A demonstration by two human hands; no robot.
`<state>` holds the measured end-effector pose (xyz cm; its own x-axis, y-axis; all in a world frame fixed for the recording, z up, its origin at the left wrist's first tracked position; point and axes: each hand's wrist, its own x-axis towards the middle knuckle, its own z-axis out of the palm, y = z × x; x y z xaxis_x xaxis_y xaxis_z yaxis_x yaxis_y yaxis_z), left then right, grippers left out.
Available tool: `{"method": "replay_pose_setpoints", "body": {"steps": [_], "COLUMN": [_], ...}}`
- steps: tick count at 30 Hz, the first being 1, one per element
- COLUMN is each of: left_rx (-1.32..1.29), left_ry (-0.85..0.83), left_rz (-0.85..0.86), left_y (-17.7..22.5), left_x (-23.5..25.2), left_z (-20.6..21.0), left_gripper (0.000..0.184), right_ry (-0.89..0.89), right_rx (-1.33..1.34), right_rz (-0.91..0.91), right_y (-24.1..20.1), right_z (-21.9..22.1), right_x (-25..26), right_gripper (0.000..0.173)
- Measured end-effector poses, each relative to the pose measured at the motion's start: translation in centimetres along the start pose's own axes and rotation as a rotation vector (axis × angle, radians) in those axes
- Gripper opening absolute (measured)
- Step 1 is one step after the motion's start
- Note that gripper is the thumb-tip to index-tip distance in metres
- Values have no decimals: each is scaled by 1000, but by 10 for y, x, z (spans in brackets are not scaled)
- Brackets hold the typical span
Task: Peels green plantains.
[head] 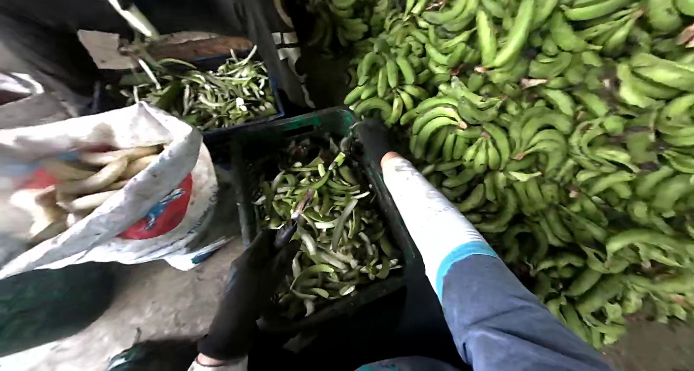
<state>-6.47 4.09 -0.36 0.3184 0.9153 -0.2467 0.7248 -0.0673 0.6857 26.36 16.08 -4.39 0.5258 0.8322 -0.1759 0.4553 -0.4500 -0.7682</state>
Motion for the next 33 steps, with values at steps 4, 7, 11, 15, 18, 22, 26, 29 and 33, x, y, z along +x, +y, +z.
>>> {"method": "replay_pose_setpoints", "body": {"steps": [4,7,11,15,18,22,26,29,33], "left_rx": [-147,-215,-295,-379,-457,-509,-515,-521,-545], "left_ry": [32,63,111,213,262,272,237,239,225], "left_rz": [22,-3,11,65,77,101,106,112,121], "left_y": [-7,-2,3,-6,-4,-1,-5,-5,-4], "left_x": [3,1,-5,-9,-13,-19,-22,-22,-22], "left_z": [3,1,-8,-16,-25,-29,-32,-33,-31], "left_gripper": [44,39,35,34,41,31,41,41,36], "right_ry": [4,-229,-291,-348,-610,-632,-323,-245,-293], "right_rx": [89,288,331,-224,-573,-584,-633,-778,-857], "right_rz": [-117,-163,-296,-568,-787,-698,-586,-434,-286], "right_y": [-34,-47,-58,-32,7,15,48,66,52], "right_z": [-13,2,15,69,139,157,132,100,94], "right_x": [4,3,-9,-97,-174,-175,-109,-66,-32], "right_gripper": [40,47,41,58,79,72,79,81,91]}}
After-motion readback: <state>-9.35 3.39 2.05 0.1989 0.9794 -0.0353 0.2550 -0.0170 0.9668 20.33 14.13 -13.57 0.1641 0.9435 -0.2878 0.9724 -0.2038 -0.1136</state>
